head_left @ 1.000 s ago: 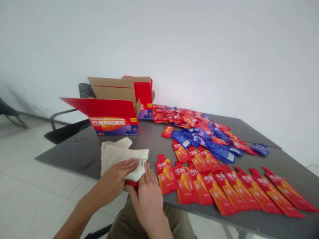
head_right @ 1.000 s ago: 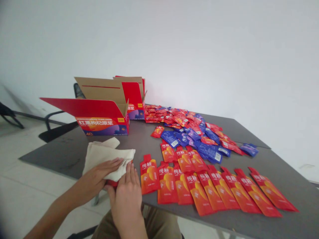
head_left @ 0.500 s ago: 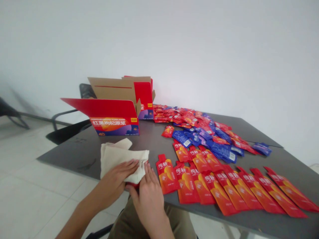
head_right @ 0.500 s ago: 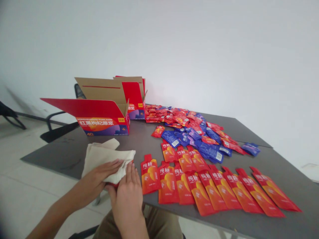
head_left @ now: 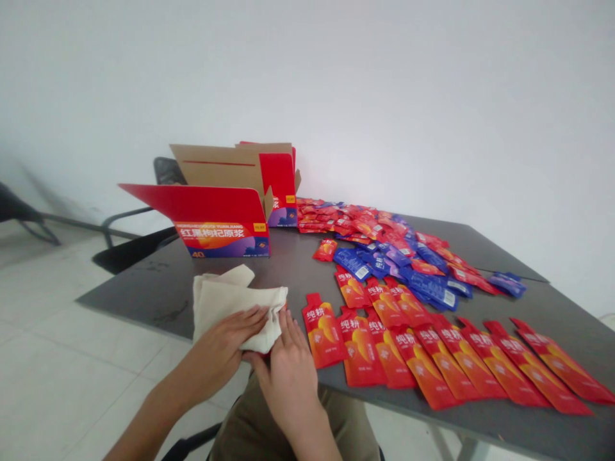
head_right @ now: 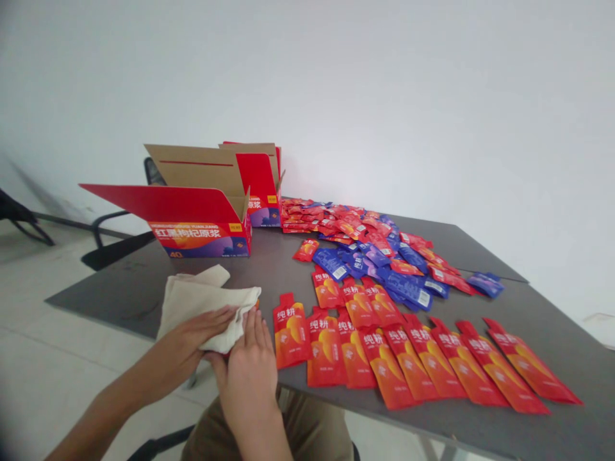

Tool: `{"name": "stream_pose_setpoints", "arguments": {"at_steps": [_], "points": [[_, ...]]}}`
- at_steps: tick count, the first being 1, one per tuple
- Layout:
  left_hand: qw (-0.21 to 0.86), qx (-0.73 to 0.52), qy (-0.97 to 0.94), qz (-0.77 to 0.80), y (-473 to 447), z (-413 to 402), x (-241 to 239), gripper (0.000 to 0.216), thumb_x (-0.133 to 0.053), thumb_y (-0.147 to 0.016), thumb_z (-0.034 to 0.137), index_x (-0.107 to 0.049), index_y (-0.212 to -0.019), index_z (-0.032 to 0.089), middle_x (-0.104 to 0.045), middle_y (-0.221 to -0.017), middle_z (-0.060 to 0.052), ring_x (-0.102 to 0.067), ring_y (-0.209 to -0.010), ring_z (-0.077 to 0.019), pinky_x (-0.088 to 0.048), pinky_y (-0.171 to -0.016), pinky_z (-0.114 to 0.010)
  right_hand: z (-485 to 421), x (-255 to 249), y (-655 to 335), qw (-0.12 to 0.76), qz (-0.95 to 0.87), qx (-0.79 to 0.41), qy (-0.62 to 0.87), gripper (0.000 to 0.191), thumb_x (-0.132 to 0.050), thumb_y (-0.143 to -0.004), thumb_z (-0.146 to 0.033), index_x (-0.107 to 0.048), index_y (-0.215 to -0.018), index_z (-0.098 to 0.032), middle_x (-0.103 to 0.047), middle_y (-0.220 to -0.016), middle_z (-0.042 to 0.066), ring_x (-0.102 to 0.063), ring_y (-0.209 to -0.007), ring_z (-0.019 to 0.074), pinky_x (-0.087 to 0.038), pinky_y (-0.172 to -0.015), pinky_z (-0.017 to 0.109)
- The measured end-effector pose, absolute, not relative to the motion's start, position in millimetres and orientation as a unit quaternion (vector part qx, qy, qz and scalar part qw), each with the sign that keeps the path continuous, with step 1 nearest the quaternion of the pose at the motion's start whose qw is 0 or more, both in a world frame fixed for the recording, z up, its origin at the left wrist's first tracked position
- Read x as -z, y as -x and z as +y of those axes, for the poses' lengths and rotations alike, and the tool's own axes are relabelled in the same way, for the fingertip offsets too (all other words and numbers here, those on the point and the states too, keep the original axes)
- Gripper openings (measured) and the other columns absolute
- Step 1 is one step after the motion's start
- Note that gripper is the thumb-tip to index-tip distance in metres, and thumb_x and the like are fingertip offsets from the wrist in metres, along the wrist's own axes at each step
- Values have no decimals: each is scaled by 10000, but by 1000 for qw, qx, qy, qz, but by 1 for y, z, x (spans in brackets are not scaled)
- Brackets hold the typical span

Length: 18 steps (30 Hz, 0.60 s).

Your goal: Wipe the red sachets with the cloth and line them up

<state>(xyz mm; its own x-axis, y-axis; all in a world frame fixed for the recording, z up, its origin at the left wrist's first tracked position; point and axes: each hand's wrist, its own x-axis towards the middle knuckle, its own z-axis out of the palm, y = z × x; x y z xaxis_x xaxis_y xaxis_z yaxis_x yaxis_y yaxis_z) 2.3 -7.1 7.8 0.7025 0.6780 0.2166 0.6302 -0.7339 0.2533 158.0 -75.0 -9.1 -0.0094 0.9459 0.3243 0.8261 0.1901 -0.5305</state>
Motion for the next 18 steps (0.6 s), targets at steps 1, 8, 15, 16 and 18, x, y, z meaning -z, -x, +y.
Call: {"name": "stream_pose_setpoints", "arguments": {"at_steps": [1, 8, 15, 16, 18], "points": [[81, -147, -919, 356, -2, -7, -8, 663, -364, -728, 12, -505, -1350, 197, -497, -1425, -56, -463, -1317, -176, -372, -1121, -416, -75, 9, -158, 313, -705, -95, 629, 673, -585, -851, -476, -500, -1349, -33, -417, -1448, 218, -394, -1362, 332, -363, -1124, 463], [85, -145, -918, 359, -28, 20, -18, 673, -367, -711, -4, -508, -1346, 170, -516, -1408, -74, -448, -1328, -184, -358, -1129, -416, -76, 1, -159, 299, -706, -96, 635, 624, -575, -865, -453, -525, -1325, -35, -487, -1391, 241, -446, -1326, 337, -374, -1111, 476], [72, -154, -919, 355, 3, -4, -2, 666, -360, -723, 14, -508, -1345, 202, -510, -1415, -52, -471, -1310, -175, -377, -1114, -426, -76, 4, -158, 305, -705, -103, 632, 693, -575, -854, -493, -489, -1353, -20, -389, -1464, 221, -377, -1374, 327, -349, -1135, 455], [71, -153, -919, 356, 1, -2, -3, 665, -362, -724, 16, -507, -1347, 199, -507, -1417, -52, -463, -1317, -175, -371, -1119, -422, -76, 4, -158, 304, -706, -102, 632, 681, -566, -862, -485, -489, -1353, -20, -393, -1463, 222, -373, -1376, 327, -348, -1135, 457], [74, -151, -920, 355, -11, 8, -8, 668, -360, -724, 14, -499, -1355, 186, -504, -1422, -54, -444, -1332, -171, -352, -1134, -405, -77, 3, -158, 301, -708, -100, 631, 643, -540, -881, -466, -496, -1348, -26, -422, -1447, 225, -381, -1371, 327, -348, -1131, 463]]}}
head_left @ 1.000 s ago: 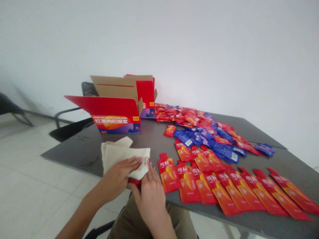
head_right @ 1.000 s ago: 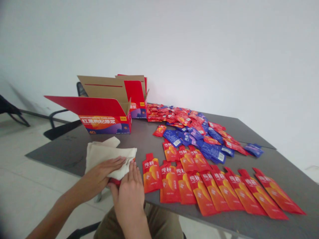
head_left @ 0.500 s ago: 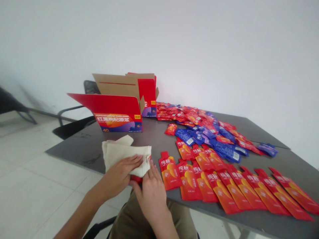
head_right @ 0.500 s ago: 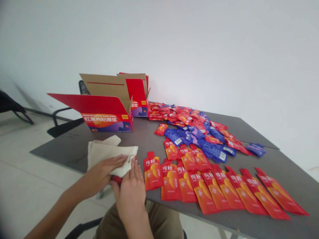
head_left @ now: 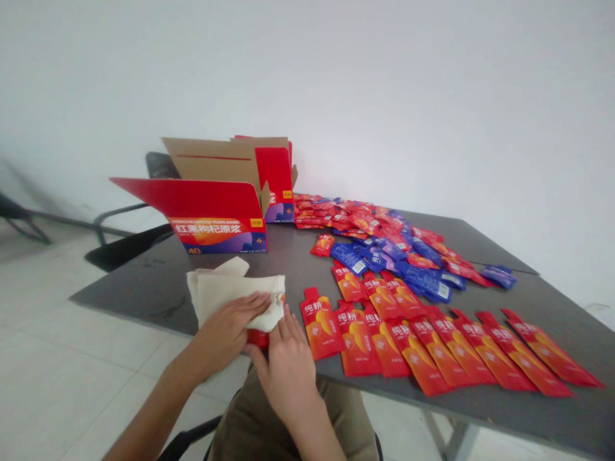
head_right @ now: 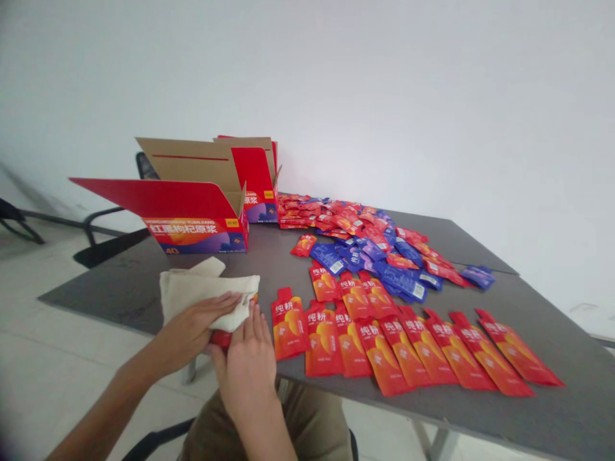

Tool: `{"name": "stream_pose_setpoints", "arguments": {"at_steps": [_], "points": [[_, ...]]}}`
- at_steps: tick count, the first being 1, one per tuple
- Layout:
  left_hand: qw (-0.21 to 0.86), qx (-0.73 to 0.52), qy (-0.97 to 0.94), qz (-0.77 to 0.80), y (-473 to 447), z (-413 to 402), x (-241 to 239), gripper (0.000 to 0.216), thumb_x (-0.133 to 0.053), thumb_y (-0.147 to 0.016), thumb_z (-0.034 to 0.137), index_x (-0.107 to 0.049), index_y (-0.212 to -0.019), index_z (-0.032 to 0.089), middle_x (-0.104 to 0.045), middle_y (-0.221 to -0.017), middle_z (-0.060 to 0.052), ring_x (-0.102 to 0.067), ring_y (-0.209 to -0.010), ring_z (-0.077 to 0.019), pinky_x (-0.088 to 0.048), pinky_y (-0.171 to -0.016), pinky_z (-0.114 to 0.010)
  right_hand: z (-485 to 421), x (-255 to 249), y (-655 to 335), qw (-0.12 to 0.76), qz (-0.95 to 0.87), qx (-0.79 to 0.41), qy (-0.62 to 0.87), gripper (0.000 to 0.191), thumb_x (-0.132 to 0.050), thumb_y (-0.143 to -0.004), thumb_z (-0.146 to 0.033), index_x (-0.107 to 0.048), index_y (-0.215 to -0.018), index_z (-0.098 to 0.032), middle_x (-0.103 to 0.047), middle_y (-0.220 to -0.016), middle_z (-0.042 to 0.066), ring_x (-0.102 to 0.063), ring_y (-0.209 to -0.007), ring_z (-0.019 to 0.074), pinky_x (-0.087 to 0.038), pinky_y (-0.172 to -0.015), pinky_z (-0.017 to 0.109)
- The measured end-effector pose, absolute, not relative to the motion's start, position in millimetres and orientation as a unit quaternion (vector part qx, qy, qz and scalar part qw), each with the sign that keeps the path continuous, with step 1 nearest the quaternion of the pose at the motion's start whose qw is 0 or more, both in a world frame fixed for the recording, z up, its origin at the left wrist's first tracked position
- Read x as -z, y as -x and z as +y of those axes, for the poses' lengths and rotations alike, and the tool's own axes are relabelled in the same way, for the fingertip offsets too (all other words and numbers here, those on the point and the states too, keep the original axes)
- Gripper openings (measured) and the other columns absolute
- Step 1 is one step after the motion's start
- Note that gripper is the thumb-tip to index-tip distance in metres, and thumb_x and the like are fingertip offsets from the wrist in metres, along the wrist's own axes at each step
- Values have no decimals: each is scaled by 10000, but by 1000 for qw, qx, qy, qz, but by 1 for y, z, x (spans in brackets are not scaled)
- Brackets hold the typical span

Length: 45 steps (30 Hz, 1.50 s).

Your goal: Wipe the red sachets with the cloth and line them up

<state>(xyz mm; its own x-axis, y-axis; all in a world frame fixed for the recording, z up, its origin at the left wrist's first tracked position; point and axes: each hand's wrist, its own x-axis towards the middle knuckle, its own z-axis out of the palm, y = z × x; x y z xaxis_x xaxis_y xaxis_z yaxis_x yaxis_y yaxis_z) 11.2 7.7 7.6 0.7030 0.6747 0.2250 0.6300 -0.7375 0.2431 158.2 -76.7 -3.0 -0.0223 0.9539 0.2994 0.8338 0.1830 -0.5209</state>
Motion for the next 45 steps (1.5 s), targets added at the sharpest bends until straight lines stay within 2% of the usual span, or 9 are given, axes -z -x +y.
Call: {"name": "stream_pose_setpoints", "arguments": {"at_steps": [6, 12, 17, 21, 27, 35, 41, 43, 45], "points": [[67, -137, -925, 348, -21, 27, -14, 650, -340, -728, 21, -525, -1336, 159, -520, -1407, -68, -442, -1333, -178, -345, -1139, -394, -80, 3, -159, 318, -705, -98, 626, 683, -491, -893, -505, -436, -1395, -45, -429, -1447, 221, -392, -1364, 327, -331, -1135, 466], [22, -154, -901, 405, 18, 26, -7, 685, -345, -658, 38, -552, -1305, 132, -559, -1371, -76, -456, -1324, -217, -356, -1129, -419, -77, 2, -149, 314, -698, -97, 636, 885, -663, -744, -556, -354, -1448, -117, -329, -1510, 216, -326, -1391, 370, -299, -1134, 523], [2, -157, -879, 450, 19, 36, -9, 618, -336, -697, 57, -573, -1266, 105, -585, -1341, -95, -496, -1290, -239, -373, -1114, -401, -75, -6, -142, 253, -735, -60, 627, 499, -646, -814, -421, -571, -1259, -205, -381, -1481, 185, -326, -1371, 432, -310, -1078, 617], [-3, -180, -877, 445, 20, 39, -3, 604, -343, -706, 80, -572, -1262, 137, -589, -1338, -87, -499, -1288, -238, -377, -1111, -394, -73, -5, -146, 226, -770, -32, 596, 289, -515, -913, -360, -631, -1157, -258, -473, -1401, 110, -413, -1332, 368, -378, -1057, 551], [4, -192, -875, 444, 23, 39, -1, 594, -366, -690, 88, -588, -1237, 149, -604, -1322, -74, -507, -1281, -235, -370, -1119, -396, -72, -7, -151, 241, -748, 15, 618, 352, -407, -950, -227, -549, -1266, -291, -480, -1408, 76, -450, -1285, 267, -488, -921, 447], [22, -201, -871, 447, 23, 39, 2, 593, -365, -714, 88, -580, -1262, 152, -581, -1346, -87, -485, -1300, -246, -346, -1140, -424, -94, -46, -268, 334, -669, 182, 639, 425, -416, -885, -81, -628, -1216, -242, -546, -1370, 78, -439, -1292, 234, -385, -1026, 438], [27, -194, -866, 461, 20, 36, -1, 612, -347, -723, 84, -571, -1288, 152, -578, -1354, -59, -461, -1321, -238, -328, -1146, -439, -128, -48, -405, 218, -600, 209, 740, 358, -483, -878, -225, -663, -1185, -181, -541, -1346, 171, -564, -1176, 284, -473, -960, 480], [28, -193, -864, 465, 19, 35, -2, 622, -354, -712, 80, -577, -1285, 174, -585, -1348, -34, -462, -1320, -222, -324, -1150, -409, -144, -51, -415, 262, -547, 279, 745, 384, -573, -845, -350, -667, -1173, -174, -530, -1358, 173, -583, -1138, 313, -486, -928, 496], [29, -196, -861, 469, 18, 35, -3, 627, -359, -704, 81, -586, -1278, 191, -590, -1343, -14, -466, -1316, -209, -314, -1155, -380, -157, -59, -412, 356, -489, 343, 718, 345, -589, -842, -354, -701, -1087, -140, -630, -1220, 158, -639, -1020, 279, -504, -905, 446]]}}
